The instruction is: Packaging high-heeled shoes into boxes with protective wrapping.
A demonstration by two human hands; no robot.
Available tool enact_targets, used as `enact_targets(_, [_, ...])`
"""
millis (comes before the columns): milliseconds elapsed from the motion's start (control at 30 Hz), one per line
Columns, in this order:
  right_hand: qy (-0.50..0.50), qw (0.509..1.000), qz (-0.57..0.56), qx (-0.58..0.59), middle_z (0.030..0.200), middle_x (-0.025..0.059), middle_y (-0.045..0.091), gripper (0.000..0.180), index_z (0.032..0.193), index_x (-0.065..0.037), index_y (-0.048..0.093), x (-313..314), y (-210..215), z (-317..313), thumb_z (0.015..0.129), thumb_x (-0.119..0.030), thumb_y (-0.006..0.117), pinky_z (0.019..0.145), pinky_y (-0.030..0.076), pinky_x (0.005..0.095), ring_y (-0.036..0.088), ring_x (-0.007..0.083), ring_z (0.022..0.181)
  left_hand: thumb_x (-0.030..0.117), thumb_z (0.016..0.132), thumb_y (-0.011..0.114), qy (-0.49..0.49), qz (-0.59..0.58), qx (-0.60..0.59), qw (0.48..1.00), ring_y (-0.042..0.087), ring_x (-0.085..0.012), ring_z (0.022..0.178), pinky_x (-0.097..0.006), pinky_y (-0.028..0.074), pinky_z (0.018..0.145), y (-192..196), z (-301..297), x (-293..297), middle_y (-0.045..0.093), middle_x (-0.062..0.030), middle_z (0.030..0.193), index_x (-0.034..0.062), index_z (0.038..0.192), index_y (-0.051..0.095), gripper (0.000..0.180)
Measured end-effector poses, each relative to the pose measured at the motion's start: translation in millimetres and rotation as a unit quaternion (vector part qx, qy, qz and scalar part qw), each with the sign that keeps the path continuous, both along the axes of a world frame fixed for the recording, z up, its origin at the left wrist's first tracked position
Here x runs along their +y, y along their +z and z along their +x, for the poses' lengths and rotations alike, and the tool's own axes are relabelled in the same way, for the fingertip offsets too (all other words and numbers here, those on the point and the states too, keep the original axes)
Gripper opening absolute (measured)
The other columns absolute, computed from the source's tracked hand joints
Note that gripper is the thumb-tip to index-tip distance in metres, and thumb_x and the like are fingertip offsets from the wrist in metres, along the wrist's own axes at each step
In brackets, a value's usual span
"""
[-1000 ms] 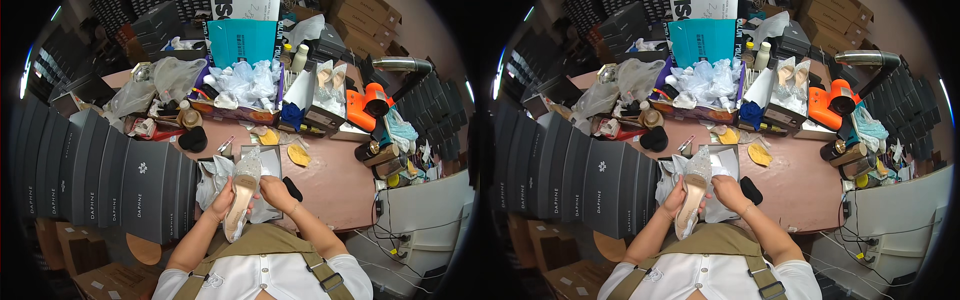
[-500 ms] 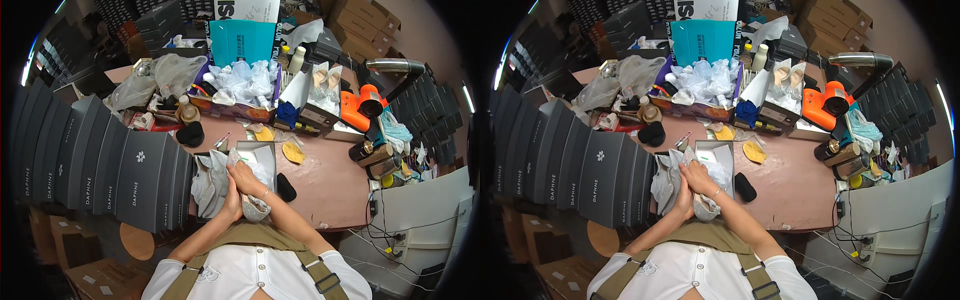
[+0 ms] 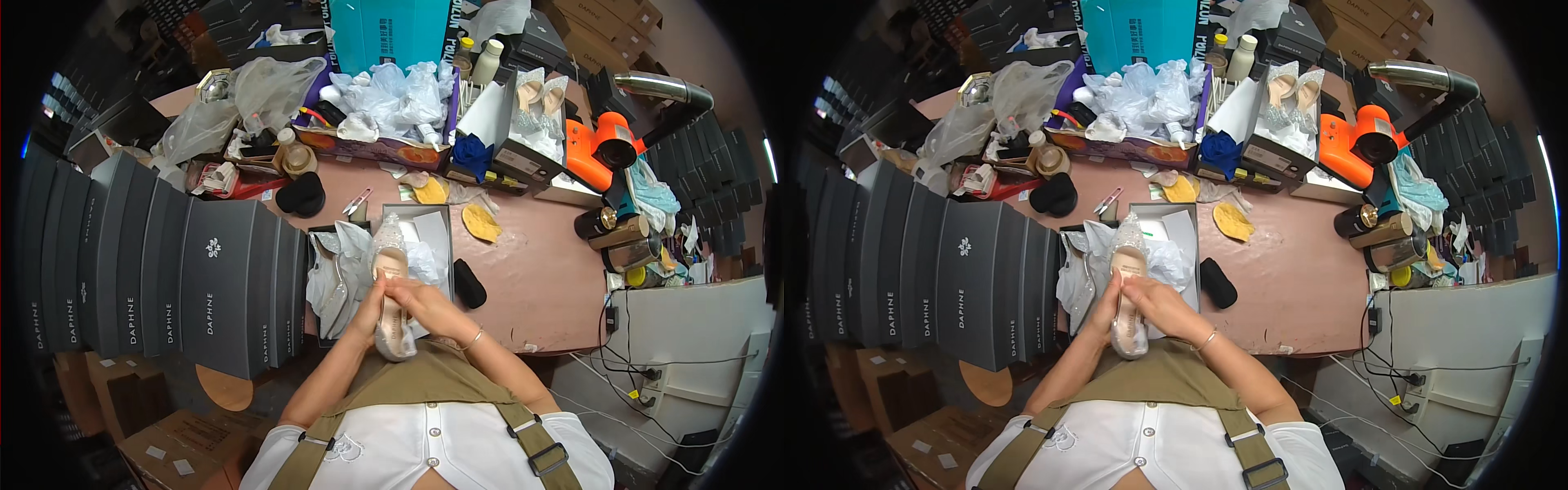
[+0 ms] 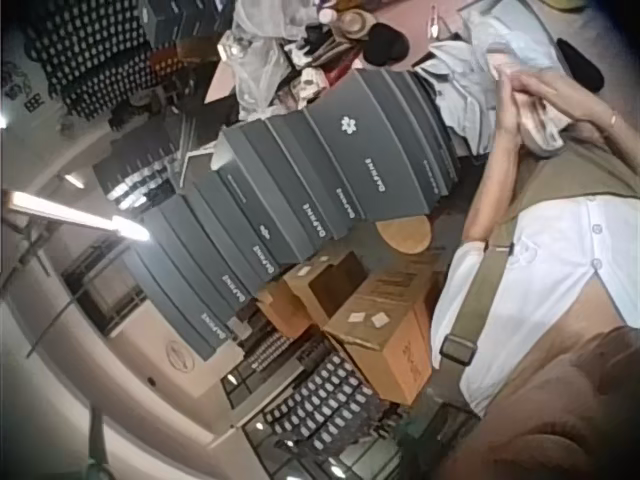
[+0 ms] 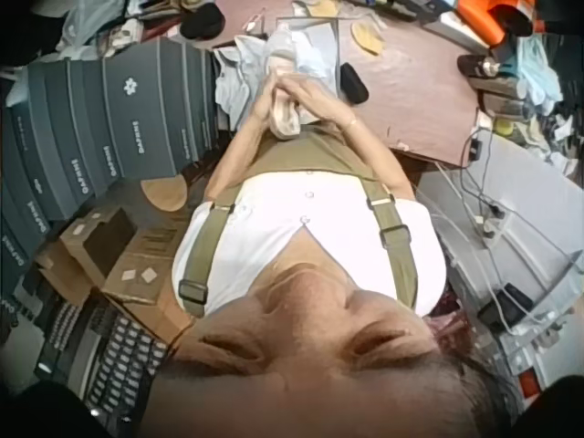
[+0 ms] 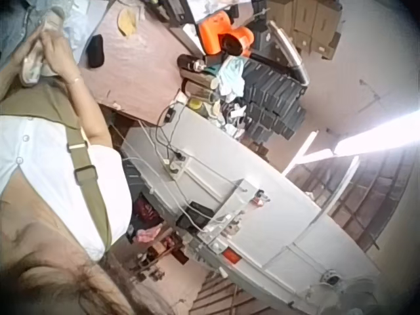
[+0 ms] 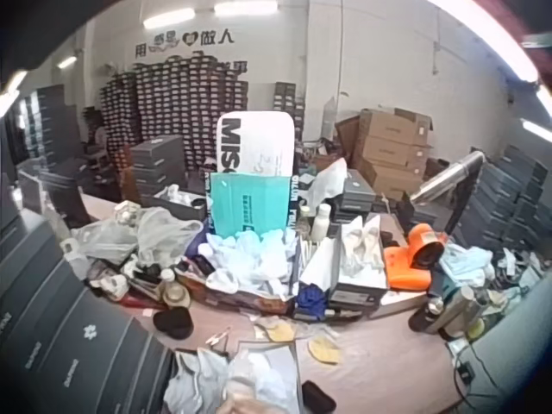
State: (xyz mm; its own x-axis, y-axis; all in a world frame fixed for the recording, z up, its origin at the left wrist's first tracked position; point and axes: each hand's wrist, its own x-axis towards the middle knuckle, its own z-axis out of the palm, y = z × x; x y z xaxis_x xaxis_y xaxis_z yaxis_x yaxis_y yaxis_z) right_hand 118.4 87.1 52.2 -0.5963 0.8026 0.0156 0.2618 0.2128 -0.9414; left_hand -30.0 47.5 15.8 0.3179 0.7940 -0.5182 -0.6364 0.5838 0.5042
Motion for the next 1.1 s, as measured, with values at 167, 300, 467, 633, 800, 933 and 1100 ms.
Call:
enact_targets(167, [-0.196,0.959,-0.141,0.149,0.092,0.0050,0.064,0.027,0.108,0.001,0.061,28.7,13.2,43.6,0.089,-0.017,0.064,0.072,0.048,0.0238,0.058,0.0095,0.081,0.043,0.098,0.039,-0.226,0.017,0.016,0.974,0.065,-0.0199,0.065,-0.029,0.055,0.058,39.5,-56.0,27.3,0.065,-0.0182,0.094,-0.0042,0.108,0.056,0.051])
enact_targets(300, [-0.041,0.948,-0.218,0.229,0.120,0.0072,0.058,0.043,0.129,-0.001,0.050,39.7,33.7,33.7,0.089,-0.011,0.062,0.089,0.046,0.0277,0.056,0.0121,0.101,0.039,0.096,0.044,-0.339,-0.008,0.004,0.941,0.065,-0.0218,0.065,-0.030,0.054,0.057,33.4,-69.1,19.4,0.065,-0.0200,0.092,-0.0094,0.103,0.058,0.051])
enact_targets(467, [-0.035,0.963,-0.210,0.163,0.118,0.0078,0.059,0.039,0.128,-0.002,0.051,30.9,40.4,32.1,0.091,-0.010,0.059,0.084,0.048,0.0271,0.056,0.0110,0.098,0.037,0.093,0.050,-0.358,-0.015,-0.039,0.933,0.065,-0.0214,0.068,-0.029,0.053,0.060,22.6,-63.7,12.9,0.065,-0.0192,0.091,-0.0111,0.102,0.059,0.049])
enact_targets(633, [-0.102,0.981,-0.127,0.104,0.132,0.0100,0.048,0.051,0.137,-0.003,0.041,33.0,32.8,21.1,0.088,-0.005,0.059,0.085,0.047,0.0273,0.053,0.0143,0.109,0.043,0.094,0.048,-0.250,0.012,-0.073,0.966,0.065,-0.0210,0.073,-0.029,0.054,0.063,22.0,-56.0,5.7,0.064,-0.0190,0.097,-0.0073,0.122,0.048,0.057])
enact_targets(800, [-0.018,0.991,0.093,-0.091,0.149,0.0254,0.021,0.036,0.120,-0.003,0.057,16.7,33.3,4.8,0.086,-0.013,0.060,0.110,0.024,0.0431,0.025,0.0402,0.137,0.067,0.092,0.020,0.008,0.070,-0.068,0.995,0.054,-0.0193,0.113,-0.036,0.044,0.096,-5.5,-25.8,20.3,0.050,-0.0084,0.131,0.0096,0.140,0.034,0.076])
enact_targets(933, [-0.014,0.985,0.129,-0.115,0.150,0.0319,0.003,0.042,0.117,0.009,0.051,31.3,-2.9,-7.4,0.095,-0.026,0.045,0.111,0.018,0.0441,0.013,0.0447,0.139,0.067,0.091,0.028,0.070,0.066,-0.181,0.979,0.045,-0.0201,0.123,-0.035,0.040,0.101,0.3,24.3,21.0,0.044,-0.0070,0.137,0.0120,0.143,0.032,0.076])
enact_targets(1100, [0.000,0.992,0.054,-0.111,0.148,0.0364,-0.001,0.046,0.092,0.014,0.050,43.8,-43.7,-17.1,0.099,-0.030,0.037,0.109,0.021,0.0432,0.020,0.0462,0.135,0.072,0.086,0.034,0.207,0.001,-0.074,0.976,0.029,-0.0247,0.134,-0.039,0.030,0.108,19.2,62.7,-15.9,0.022,-0.0144,0.148,0.0089,0.147,0.018,0.089])
